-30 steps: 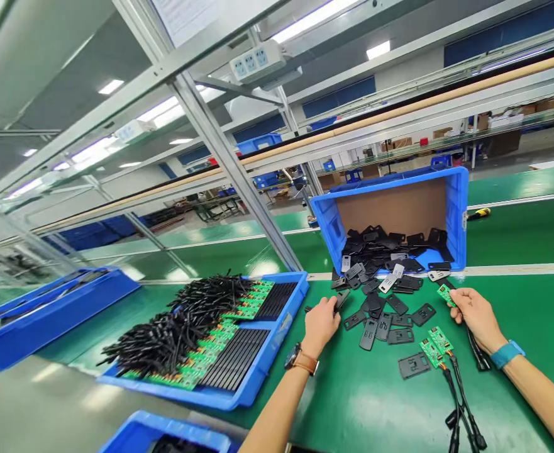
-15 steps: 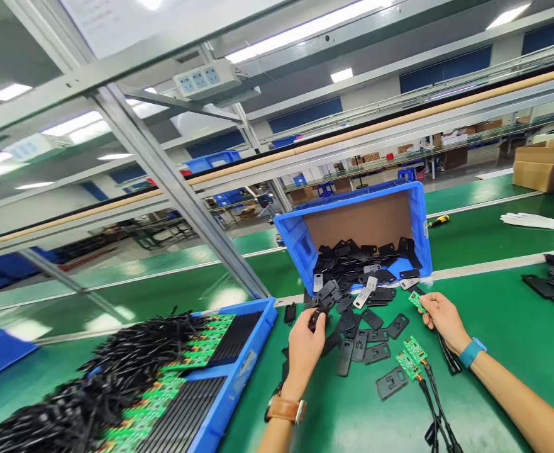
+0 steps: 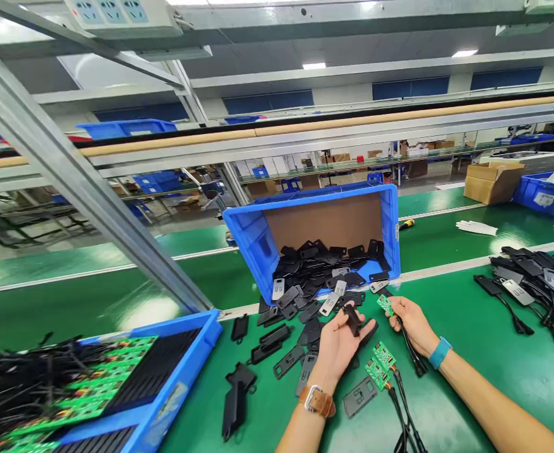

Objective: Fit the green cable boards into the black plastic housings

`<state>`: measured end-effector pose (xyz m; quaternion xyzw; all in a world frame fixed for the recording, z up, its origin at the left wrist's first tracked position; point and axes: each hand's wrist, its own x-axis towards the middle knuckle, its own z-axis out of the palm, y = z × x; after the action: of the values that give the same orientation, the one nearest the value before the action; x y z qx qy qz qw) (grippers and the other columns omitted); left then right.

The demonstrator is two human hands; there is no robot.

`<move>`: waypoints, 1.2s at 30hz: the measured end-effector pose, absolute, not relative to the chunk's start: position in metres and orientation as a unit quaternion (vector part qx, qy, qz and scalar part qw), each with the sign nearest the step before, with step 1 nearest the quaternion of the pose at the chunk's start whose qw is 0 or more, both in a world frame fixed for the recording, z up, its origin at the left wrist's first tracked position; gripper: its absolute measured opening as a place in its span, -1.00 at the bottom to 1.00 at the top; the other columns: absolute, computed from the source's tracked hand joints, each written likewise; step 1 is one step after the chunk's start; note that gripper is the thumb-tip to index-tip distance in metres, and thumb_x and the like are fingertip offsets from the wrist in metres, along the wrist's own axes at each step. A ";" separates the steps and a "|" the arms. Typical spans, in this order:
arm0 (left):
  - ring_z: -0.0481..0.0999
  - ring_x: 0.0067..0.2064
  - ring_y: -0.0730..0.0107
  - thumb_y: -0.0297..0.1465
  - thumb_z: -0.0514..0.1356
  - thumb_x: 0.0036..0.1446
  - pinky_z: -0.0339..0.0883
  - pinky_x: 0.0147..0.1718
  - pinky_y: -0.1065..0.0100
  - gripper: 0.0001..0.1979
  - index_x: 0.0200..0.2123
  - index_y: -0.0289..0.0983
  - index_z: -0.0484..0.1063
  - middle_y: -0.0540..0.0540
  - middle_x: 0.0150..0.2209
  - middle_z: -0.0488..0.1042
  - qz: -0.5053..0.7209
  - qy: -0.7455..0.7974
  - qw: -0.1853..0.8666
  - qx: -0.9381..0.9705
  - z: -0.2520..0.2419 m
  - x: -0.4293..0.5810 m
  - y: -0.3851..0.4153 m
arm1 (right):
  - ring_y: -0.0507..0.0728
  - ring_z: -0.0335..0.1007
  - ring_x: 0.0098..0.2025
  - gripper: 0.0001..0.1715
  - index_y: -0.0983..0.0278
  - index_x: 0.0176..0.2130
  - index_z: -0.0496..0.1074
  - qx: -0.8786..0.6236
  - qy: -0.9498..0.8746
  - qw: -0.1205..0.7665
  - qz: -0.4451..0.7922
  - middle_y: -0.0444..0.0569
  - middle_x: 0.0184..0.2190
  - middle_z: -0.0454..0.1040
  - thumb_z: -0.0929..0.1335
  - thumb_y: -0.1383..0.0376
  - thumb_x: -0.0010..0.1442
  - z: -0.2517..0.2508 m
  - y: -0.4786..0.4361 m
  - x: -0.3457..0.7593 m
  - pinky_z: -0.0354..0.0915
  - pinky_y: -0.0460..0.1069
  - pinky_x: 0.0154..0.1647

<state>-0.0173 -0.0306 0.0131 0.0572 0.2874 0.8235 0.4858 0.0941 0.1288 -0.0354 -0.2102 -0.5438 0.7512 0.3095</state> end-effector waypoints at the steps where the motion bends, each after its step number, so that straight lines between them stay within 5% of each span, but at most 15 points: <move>1: 0.47 -0.29 0.35 -0.51 0.17 0.15 0.46 -0.08 0.03 -0.83 -0.15 -0.32 0.39 -0.08 -0.35 0.40 0.819 0.274 0.503 0.037 0.013 -0.017 -0.031 | -0.03 0.25 -0.62 -0.37 0.33 -0.19 0.42 -0.212 -0.550 0.313 0.745 -0.10 -0.50 0.45 0.47 -0.13 0.03 -0.035 0.128 0.094 0.14 -0.13 -0.65; 4: 0.32 -0.45 0.52 -0.33 0.22 0.19 0.36 -0.50 0.49 -0.78 -0.18 -0.37 0.38 -0.03 -0.41 0.29 0.806 0.235 0.543 0.010 0.012 -0.013 -0.033 | -0.04 0.24 -0.64 -0.40 0.34 -0.17 0.40 -0.218 -0.572 0.320 0.723 -0.13 -0.56 0.45 0.46 -0.10 0.07 -0.030 0.123 0.094 0.14 -0.14 -0.63; 7: 0.13 -0.54 0.65 -0.30 0.35 0.08 -0.01 -0.69 0.61 -0.65 -0.16 -0.37 0.37 0.05 -0.43 0.22 0.803 0.279 0.525 0.050 0.008 -0.003 -0.032 | -0.03 0.25 -0.66 -0.43 0.34 -0.16 0.38 -0.219 -0.593 0.314 0.708 -0.14 -0.60 0.45 0.44 -0.08 0.11 -0.022 0.115 0.096 0.16 -0.14 -0.63; 12: 0.13 -0.53 0.60 -0.34 0.36 0.04 0.04 -0.63 0.56 -0.60 -0.09 -0.31 0.34 0.13 -0.51 0.14 0.799 0.425 0.403 0.135 0.001 0.014 -0.028 | 0.00 0.35 -0.63 -0.46 0.31 -0.20 0.33 -0.205 -0.597 0.299 0.716 -0.12 -0.61 0.48 0.45 -0.07 0.13 -0.006 0.095 0.101 0.25 -0.14 -0.58; 17: 0.23 -0.50 0.52 -0.22 0.27 0.06 0.14 -0.60 0.47 -0.64 -0.13 -0.26 0.32 0.07 -0.44 0.24 0.818 0.392 0.399 0.131 0.004 0.022 -0.029 | 0.01 0.41 -0.59 -0.48 0.31 -0.24 0.33 -0.205 -0.585 0.292 0.728 -0.11 -0.59 0.49 0.47 -0.04 0.12 0.001 0.078 0.103 0.30 -0.14 -0.54; 22: 0.12 -0.56 0.58 -0.19 0.33 0.08 0.04 -0.62 0.51 -0.58 -0.10 -0.31 0.34 0.14 -0.56 0.11 0.794 0.439 0.388 0.161 0.008 0.026 -0.028 | 0.00 0.39 -0.59 -0.50 0.32 -0.28 0.34 -0.192 -0.539 0.265 0.776 -0.11 -0.60 0.48 0.50 -0.01 0.09 0.001 0.070 0.102 0.27 -0.15 -0.56; 28: 0.25 -0.52 0.58 -0.14 0.33 0.10 -0.02 -0.62 0.53 -0.50 -0.01 -0.29 0.32 0.08 -0.50 0.24 0.766 0.475 0.388 0.193 0.006 0.022 -0.029 | 0.00 0.37 -0.57 -0.50 0.30 -0.33 0.33 -0.180 -0.485 0.201 0.832 -0.10 -0.53 0.47 0.51 -0.01 0.06 0.003 0.071 0.101 0.25 -0.13 -0.55; 33: 0.06 -0.55 0.63 -0.15 0.34 0.09 -0.07 -0.62 0.53 -0.56 -0.08 -0.28 0.36 0.12 -0.51 0.13 0.763 0.474 0.387 0.207 0.005 0.018 -0.031 | 0.06 0.34 -0.42 -0.59 0.31 -0.44 0.43 -0.204 -0.686 0.328 0.617 -0.05 -0.46 0.45 0.43 0.02 0.18 0.013 0.077 0.107 0.25 -0.07 -0.42; 36: 0.03 -0.55 0.62 -0.14 0.34 0.08 -0.10 -0.61 0.51 -0.58 -0.10 -0.27 0.38 0.13 -0.51 0.12 0.756 0.485 0.380 0.220 0.004 0.019 -0.032 | 0.10 0.37 -0.29 -0.71 0.28 -0.34 0.54 -0.173 -0.749 0.379 0.515 -0.02 -0.34 0.48 0.38 0.12 0.26 0.017 0.080 0.111 0.28 -0.03 -0.30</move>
<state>0.0185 -0.0316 0.0041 0.2204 0.4850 0.7560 0.3804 0.1106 0.0798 0.0170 -0.1729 -0.7492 0.5148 0.3791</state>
